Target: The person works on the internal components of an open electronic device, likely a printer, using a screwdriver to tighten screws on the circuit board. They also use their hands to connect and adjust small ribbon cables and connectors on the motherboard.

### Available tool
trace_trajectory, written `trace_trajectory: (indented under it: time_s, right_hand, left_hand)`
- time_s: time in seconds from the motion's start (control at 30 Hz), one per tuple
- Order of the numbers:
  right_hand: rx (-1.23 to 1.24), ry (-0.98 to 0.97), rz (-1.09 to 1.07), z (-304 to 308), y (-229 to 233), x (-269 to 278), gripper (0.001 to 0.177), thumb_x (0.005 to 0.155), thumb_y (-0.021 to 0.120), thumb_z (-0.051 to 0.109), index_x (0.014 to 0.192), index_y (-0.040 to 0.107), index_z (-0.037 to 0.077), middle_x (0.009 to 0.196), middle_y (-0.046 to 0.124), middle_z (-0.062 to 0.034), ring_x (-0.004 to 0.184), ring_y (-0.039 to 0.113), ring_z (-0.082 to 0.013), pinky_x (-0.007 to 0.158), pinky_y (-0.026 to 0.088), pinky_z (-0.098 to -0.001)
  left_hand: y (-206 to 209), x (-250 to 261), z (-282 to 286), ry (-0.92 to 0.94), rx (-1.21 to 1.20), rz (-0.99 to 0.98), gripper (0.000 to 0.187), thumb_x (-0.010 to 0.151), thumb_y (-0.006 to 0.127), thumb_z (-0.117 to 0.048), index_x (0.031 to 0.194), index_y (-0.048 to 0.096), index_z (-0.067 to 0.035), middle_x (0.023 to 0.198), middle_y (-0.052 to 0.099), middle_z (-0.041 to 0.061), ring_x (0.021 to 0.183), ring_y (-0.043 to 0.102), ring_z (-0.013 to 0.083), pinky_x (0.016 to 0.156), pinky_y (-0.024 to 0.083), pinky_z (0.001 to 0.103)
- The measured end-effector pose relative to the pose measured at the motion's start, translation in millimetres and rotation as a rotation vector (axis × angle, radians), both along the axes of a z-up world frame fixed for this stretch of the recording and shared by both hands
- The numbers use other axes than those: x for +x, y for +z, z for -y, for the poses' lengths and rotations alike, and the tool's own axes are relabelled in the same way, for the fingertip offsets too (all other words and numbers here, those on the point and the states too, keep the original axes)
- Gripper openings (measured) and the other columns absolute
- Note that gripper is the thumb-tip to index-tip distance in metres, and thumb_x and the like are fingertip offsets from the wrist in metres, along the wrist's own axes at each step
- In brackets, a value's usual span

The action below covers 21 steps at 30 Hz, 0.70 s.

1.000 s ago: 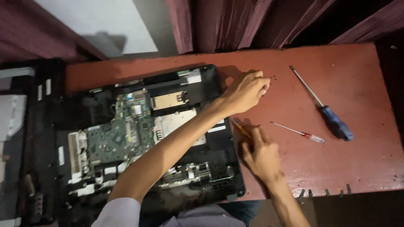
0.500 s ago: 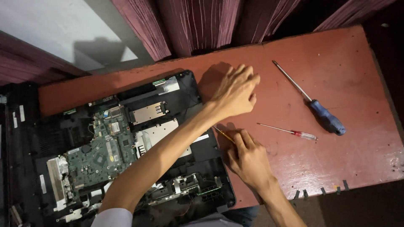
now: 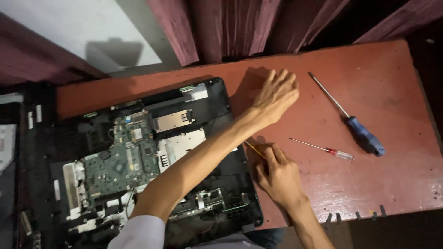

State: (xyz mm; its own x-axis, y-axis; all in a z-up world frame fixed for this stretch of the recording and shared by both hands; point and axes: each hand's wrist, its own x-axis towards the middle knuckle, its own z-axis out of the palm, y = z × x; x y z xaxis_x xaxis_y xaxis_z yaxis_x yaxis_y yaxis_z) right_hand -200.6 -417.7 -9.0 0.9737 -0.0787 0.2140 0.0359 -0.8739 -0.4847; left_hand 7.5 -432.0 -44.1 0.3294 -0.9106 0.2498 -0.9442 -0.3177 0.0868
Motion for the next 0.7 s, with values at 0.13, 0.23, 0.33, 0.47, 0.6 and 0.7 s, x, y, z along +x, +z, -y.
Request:
trace_trajectory:
  time_s: [0.13, 0.23, 0.33, 0.47, 0.6, 0.7]
  right_hand:
    - [0.018, -0.013, -0.059, 4, -8, -5, 0.02, 0.098, 0.054, 0.021, 0.113, 0.053, 0.006, 0.106, 0.058, -0.0152, 0.067, 0.062, -0.0338, 0.051, 0.053, -0.0465]
    - [0.179, -0.017, -0.031, 5, -3, -7, 0.018, 0.099, 0.051, 0.014, 0.114, 0.055, 0.006, 0.097, 0.058, -0.0129, 0.063, 0.064, -0.035, 0.055, 0.054, -0.0472]
    - [0.226, -0.101, 0.022, 2, 2, -15, 0.036, 0.1, 0.048, 0.019, 0.133, 0.054, 0.006, 0.088, 0.066, -0.0137, 0.058, 0.066, -0.0309, 0.055, 0.055, -0.0437]
    - [0.343, -0.259, 0.365, -19, 39, -27, 0.024, 0.096, 0.061, 0.011, 0.117, 0.066, -0.001, 0.1, 0.073, -0.0163, 0.072, 0.064, -0.0242, 0.063, 0.052, -0.0344]
    - [0.491, -0.01, 0.444, -55, 76, -31, 0.021, 0.093, 0.066, 0.006, 0.107, 0.064, -0.009, 0.092, 0.073, -0.0227, 0.075, 0.073, -0.0265, 0.065, 0.057, -0.027]
    - [0.443, 0.068, 0.458, -65, 81, -27, 0.02, 0.089, 0.07, 0.008, 0.101, 0.07, -0.008, 0.074, 0.068, -0.0133, 0.051, 0.043, -0.0146, 0.057, 0.042, -0.0271]
  left_hand:
    - [46, -5, -31, -0.011, -0.041, -0.025, 0.063, 0.075, 0.073, 0.009, 0.135, 0.056, 0.007, 0.134, 0.057, 0.02, 0.123, 0.053, 0.0344, 0.108, 0.042, 0.054]
    - [109, -10, -92, -0.036, -0.422, -0.674, 0.008, 0.099, 0.057, -0.003, 0.093, 0.053, -0.006, 0.084, 0.063, 0.011, 0.074, 0.06, 0.023, 0.065, 0.044, 0.039]
    - [164, -28, -176, -0.066, -0.653, -0.853, 0.012, 0.105, 0.056, -0.012, 0.113, 0.06, -0.005, 0.113, 0.067, 0.009, 0.108, 0.066, 0.022, 0.103, 0.051, 0.034]
    - [185, -52, -264, 0.251, -0.842, -0.542, 0.004, 0.093, 0.077, -0.006, 0.095, 0.075, -0.003, 0.094, 0.078, 0.01, 0.09, 0.079, 0.0238, 0.082, 0.063, 0.03]
    - [168, -82, -321, 0.357, -0.895, -0.697, 0.007, 0.09, 0.074, 0.006, 0.087, 0.07, 0.002, 0.092, 0.078, 0.013, 0.091, 0.08, 0.0219, 0.081, 0.062, 0.025]
    - [159, -97, -347, 0.32, -0.901, -0.637, 0.008, 0.091, 0.074, 0.003, 0.093, 0.069, -0.002, 0.097, 0.079, 0.013, 0.095, 0.081, 0.0224, 0.077, 0.065, 0.024]
